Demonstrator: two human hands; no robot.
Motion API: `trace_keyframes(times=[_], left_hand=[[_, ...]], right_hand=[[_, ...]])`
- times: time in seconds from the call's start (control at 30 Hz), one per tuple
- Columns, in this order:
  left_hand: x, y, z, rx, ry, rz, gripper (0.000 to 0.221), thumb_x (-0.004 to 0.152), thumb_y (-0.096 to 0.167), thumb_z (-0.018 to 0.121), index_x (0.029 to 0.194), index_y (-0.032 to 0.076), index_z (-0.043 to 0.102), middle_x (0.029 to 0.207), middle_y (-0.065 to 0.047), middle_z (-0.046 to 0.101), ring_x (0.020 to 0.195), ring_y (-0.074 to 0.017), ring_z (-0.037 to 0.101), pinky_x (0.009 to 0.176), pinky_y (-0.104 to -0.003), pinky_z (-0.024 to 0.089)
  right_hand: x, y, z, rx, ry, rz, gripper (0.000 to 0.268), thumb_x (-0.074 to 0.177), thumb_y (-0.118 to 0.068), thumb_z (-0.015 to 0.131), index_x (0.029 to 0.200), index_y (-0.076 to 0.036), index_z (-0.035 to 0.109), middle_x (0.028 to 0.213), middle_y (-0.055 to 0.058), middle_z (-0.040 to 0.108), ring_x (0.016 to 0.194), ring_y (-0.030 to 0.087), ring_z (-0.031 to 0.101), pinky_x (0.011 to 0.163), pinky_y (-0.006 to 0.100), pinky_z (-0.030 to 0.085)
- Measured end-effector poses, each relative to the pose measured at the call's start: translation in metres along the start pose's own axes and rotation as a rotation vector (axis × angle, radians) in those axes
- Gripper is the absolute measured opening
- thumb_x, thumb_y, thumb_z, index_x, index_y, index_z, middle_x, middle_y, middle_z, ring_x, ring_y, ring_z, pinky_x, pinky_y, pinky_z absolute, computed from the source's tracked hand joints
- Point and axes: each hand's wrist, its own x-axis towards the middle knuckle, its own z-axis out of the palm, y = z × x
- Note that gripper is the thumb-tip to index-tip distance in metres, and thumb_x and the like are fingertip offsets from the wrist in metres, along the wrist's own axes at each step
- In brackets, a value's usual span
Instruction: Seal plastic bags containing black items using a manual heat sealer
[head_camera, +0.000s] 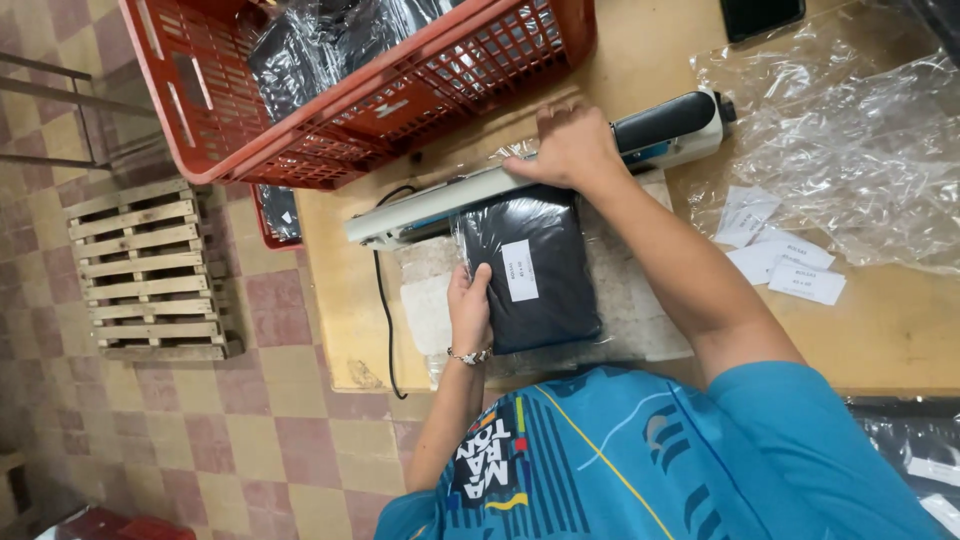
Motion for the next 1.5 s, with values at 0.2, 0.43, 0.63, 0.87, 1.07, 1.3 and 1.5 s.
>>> trace_keyframes(times=[0.2,0.43,0.63,0.87,1.07,1.3,1.5], left_hand=[[0.022,-0.029,-0.011,-0.025,0.083,0.013,0.005,0.098,0.006,0.065,0.096,0.006,0.06,0.075,-0.007,0.067,0.064,-0.0158,0.07,0.056,-0.028,0.059],[0.008,-0.009,0.001,-0.068,0.098,0.009,0.006,0.098,0.006,0.064,0.095,0.006,0.06,0.074,-0.009,0.068,0.062,-0.0175,0.07,0.054,-0.029,0.059],[0.029,-0.038,-0.016,-0.058,0.107,0.022,0.01,0.097,0.008,0.066,0.091,0.006,0.059,0.068,-0.007,0.062,0.058,-0.0149,0.065,0.052,-0.027,0.055],[0.031,-0.033,-0.007,-0.039,0.085,0.047,0.021,0.095,0.015,0.07,0.083,0.01,0.054,0.07,-0.003,0.056,0.065,-0.0138,0.058,0.057,-0.027,0.05],[0.012,-0.009,0.017,0.227,0.101,0.029,0.027,0.087,0.031,0.078,0.086,0.009,0.062,0.079,-0.005,0.057,0.08,-0.0171,0.054,0.07,-0.033,0.047],[0.006,0.003,0.014,0.447,0.019,0.117,0.042,0.08,0.036,0.082,0.095,0.002,0.062,0.09,-0.019,0.061,0.094,-0.0295,0.061,0.084,-0.044,0.049],[0.02,-0.013,0.016,0.308,-0.073,0.132,0.045,0.082,0.019,0.08,0.121,0.002,0.064,0.117,-0.02,0.072,0.119,-0.0327,0.065,0.099,-0.048,0.051]], right_hand=[[0.003,0.009,0.032,-0.052,0.298,-0.034,0.095,0.081,-0.094,0.038,0.099,-0.008,0.073,0.076,0.015,0.072,0.073,0.034,0.073,0.061,0.04,0.055],[-0.005,0.006,0.029,-0.045,0.287,-0.008,0.092,0.079,-0.096,0.035,0.087,-0.012,0.071,0.072,0.012,0.071,0.072,0.033,0.073,0.061,0.038,0.053],[-0.001,0.007,0.035,-0.04,0.206,-0.002,0.09,0.079,-0.096,0.038,0.089,-0.014,0.072,0.078,0.014,0.075,0.079,0.035,0.075,0.064,0.042,0.056],[0.006,0.011,0.026,-0.068,0.053,-0.001,0.092,0.086,-0.089,0.026,0.126,-0.016,0.065,0.122,0.014,0.072,0.125,0.039,0.059,0.086,0.059,0.05],[0.015,0.015,0.025,-0.037,0.041,-0.026,0.071,0.093,-0.072,0.032,0.134,-0.022,0.062,0.13,0.009,0.068,0.13,0.035,0.057,0.098,0.055,0.048],[0.012,0.019,-0.021,0.493,-0.003,-0.095,0.064,0.103,-0.054,0.037,0.126,-0.001,0.063,0.121,0.036,0.065,0.12,0.053,0.058,0.108,0.06,0.041],[-0.051,-0.031,-0.115,0.938,0.306,-0.529,0.017,0.091,-0.018,0.068,0.105,-0.012,0.076,0.097,0.005,0.07,0.095,0.023,0.071,0.091,0.037,0.056]])
